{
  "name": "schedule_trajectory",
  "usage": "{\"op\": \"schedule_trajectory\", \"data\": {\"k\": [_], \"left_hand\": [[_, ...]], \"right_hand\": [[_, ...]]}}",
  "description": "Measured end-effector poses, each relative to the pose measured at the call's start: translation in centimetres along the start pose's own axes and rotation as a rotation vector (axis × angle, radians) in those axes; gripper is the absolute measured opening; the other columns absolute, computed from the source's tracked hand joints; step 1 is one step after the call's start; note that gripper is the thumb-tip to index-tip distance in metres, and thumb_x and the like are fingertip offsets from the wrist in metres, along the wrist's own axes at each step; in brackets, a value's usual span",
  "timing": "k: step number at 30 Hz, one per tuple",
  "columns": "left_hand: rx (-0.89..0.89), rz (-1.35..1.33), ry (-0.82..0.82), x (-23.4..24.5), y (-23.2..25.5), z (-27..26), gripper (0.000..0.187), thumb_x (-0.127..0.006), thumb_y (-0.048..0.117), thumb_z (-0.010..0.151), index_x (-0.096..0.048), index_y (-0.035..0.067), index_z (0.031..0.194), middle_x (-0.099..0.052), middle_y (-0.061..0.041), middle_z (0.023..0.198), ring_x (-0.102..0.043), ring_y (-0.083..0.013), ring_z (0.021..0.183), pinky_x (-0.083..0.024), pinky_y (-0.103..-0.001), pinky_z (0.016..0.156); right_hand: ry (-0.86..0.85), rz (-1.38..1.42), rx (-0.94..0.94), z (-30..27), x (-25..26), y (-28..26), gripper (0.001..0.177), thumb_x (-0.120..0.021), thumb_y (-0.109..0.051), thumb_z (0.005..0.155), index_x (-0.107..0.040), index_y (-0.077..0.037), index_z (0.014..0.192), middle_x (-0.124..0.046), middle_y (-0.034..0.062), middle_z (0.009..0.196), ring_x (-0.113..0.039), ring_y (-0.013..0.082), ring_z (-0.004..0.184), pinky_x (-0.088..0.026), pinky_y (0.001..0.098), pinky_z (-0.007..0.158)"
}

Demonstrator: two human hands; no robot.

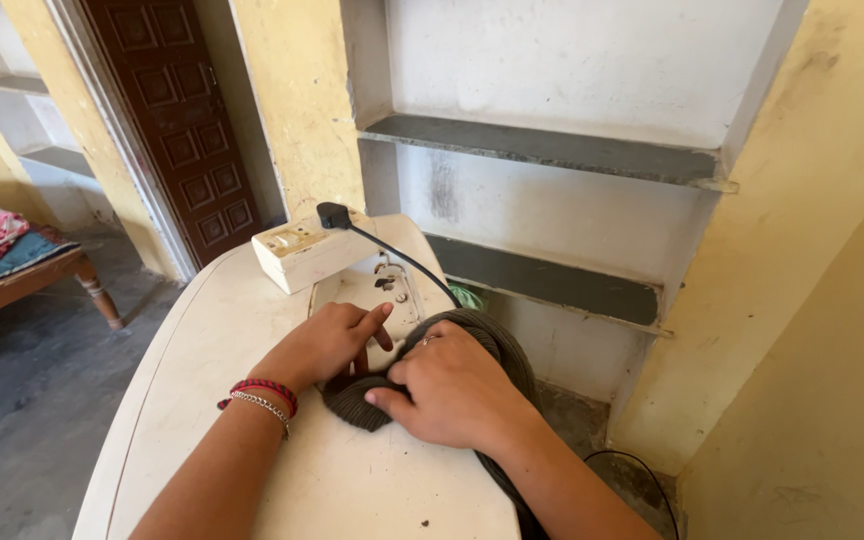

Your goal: The person wipes the exterior surfaces and the grill of an air cooler using a cloth, then manipulates the plug and power cord on top of the unit.

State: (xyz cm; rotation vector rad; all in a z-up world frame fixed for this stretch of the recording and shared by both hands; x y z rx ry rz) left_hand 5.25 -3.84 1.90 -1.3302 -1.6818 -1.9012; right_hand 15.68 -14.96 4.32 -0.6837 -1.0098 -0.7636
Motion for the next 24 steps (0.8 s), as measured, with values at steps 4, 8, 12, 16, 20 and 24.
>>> {"op": "schedule_trajectory", "data": {"k": [4,8,12,16,20,24], "left_hand": [[0.047,-0.056,-0.028,0.1,0.5,-0.9,0.068,-0.037,0.057,0.101,-0.081,0.005,0.102,-0.073,-0.016,0.065,-0.064,-0.0231,0.049,-0.055,-0.039,0.054],[0.04,-0.067,-0.04,0.3,0.9,-1.2,0.067,-0.035,0.056,0.101,-0.08,0.006,0.101,-0.074,-0.015,0.064,-0.065,-0.0234,0.046,-0.055,-0.038,0.053],[0.007,-0.171,-0.012,0.2,0.3,-1.0,0.068,-0.043,0.054,0.101,-0.078,-0.004,0.093,-0.072,-0.016,0.065,-0.066,-0.0241,0.046,-0.056,-0.04,0.053],[-0.093,-0.106,0.038,-0.2,-1.1,1.3,0.073,-0.041,0.052,0.104,-0.073,-0.01,0.085,-0.071,-0.018,0.063,-0.068,-0.022,0.047,-0.057,-0.039,0.055],[-0.282,-0.049,0.253,1.2,-1.2,2.5,0.067,-0.044,0.05,0.105,-0.079,-0.004,0.087,-0.071,-0.016,0.061,-0.065,-0.0198,0.05,-0.055,-0.035,0.059],[0.009,-0.281,0.14,1.4,-2.0,1.5,0.061,-0.037,0.047,0.104,-0.076,0.001,0.098,-0.072,-0.016,0.061,-0.062,-0.024,0.044,-0.053,-0.038,0.051]], "right_hand": [[0.224,0.082,-0.036,-0.7,1.1,0.5,0.04,-0.07,-0.035,0.089,-0.069,-0.006,0.061,-0.065,0.0127,0.06,-0.059,0.034,0.064,-0.045,0.0443,0.074],[0.508,0.25,-0.175,-2.0,2.3,2.6,0.044,-0.072,-0.029,0.089,-0.061,-0.004,0.055,-0.056,0.0141,0.052,-0.051,0.0316,0.051,-0.041,0.0436,0.055],[0.571,0.363,-0.27,-1.7,2.4,3.9,0.049,-0.067,-0.03,0.098,-0.054,-0.002,0.06,-0.048,0.0154,0.051,-0.047,0.0295,0.048,-0.039,0.0423,0.051],[0.464,0.215,-0.194,1.1,2.3,2.9,0.046,-0.062,-0.033,0.102,-0.061,-0.005,0.065,-0.056,0.0139,0.056,-0.054,0.0303,0.051,-0.044,0.0426,0.055],[0.164,0.11,-0.234,3.2,0.7,2.4,0.045,-0.057,-0.039,0.102,-0.07,-0.007,0.073,-0.066,0.0157,0.065,-0.066,0.0337,0.063,-0.05,0.0448,0.065],[-0.348,-0.209,-0.076,3.2,-2.4,0.6,0.059,-0.054,-0.05,0.099,-0.075,-0.002,0.074,-0.071,0.0182,0.075,-0.069,0.036,0.079,-0.051,0.0462,0.084]]}}
Point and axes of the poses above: each hand's wrist, its own z-axis towards the middle knuckle, its own x-axis out of the back of the hand, y = z × x, the point moved 7 cm from there along z, towards the middle knuckle
